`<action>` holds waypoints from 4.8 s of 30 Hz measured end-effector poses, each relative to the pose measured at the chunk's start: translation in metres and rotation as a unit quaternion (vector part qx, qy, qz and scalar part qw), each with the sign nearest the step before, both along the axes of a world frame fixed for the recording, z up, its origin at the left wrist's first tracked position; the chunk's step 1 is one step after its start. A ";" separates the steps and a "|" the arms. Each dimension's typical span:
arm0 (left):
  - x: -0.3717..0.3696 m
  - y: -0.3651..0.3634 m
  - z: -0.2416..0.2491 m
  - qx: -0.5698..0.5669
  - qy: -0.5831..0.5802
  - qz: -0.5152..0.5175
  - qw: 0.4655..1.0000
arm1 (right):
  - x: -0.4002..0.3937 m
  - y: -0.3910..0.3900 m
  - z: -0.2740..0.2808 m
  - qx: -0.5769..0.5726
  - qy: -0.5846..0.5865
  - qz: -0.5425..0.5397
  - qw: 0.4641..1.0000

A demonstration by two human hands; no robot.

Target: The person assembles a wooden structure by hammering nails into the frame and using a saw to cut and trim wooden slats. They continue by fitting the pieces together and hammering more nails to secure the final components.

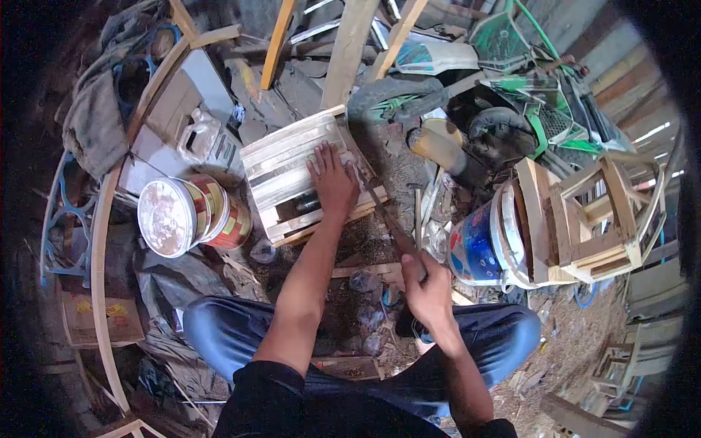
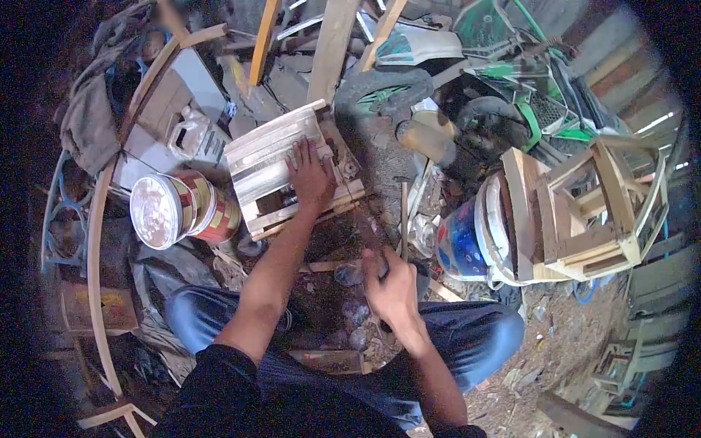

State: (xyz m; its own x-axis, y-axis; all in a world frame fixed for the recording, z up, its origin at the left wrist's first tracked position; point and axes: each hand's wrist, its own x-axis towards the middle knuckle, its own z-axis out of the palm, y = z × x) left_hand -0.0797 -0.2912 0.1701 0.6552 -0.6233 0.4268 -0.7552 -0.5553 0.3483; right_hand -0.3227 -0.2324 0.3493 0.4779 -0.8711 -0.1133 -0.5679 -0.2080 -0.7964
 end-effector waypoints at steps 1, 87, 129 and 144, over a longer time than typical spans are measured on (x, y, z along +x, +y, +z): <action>0.002 0.000 0.000 -0.002 0.005 0.003 1.000 | 0.004 -0.003 -0.004 -0.017 -0.005 0.005 1.000; 0.000 -0.001 0.000 0.096 0.049 -0.023 0.994 | 0.080 -0.048 -0.066 -0.051 -0.021 -0.046 0.997; -0.021 0.074 0.013 -0.066 0.137 -0.299 0.942 | 0.005 -0.044 -0.138 0.066 -0.268 -0.115 0.954; -0.021 0.025 0.007 0.159 0.067 -0.041 0.984 | 0.008 -0.023 -0.138 0.044 -0.091 -0.042 0.994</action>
State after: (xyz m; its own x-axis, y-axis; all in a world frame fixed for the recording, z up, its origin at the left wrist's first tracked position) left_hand -0.1008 -0.2658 0.1773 0.6347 -0.7640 0.1158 -0.7609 -0.5918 0.2661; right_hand -0.3144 -0.2553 0.2109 0.4227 -0.8997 -0.1091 -0.4253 -0.0907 -0.9005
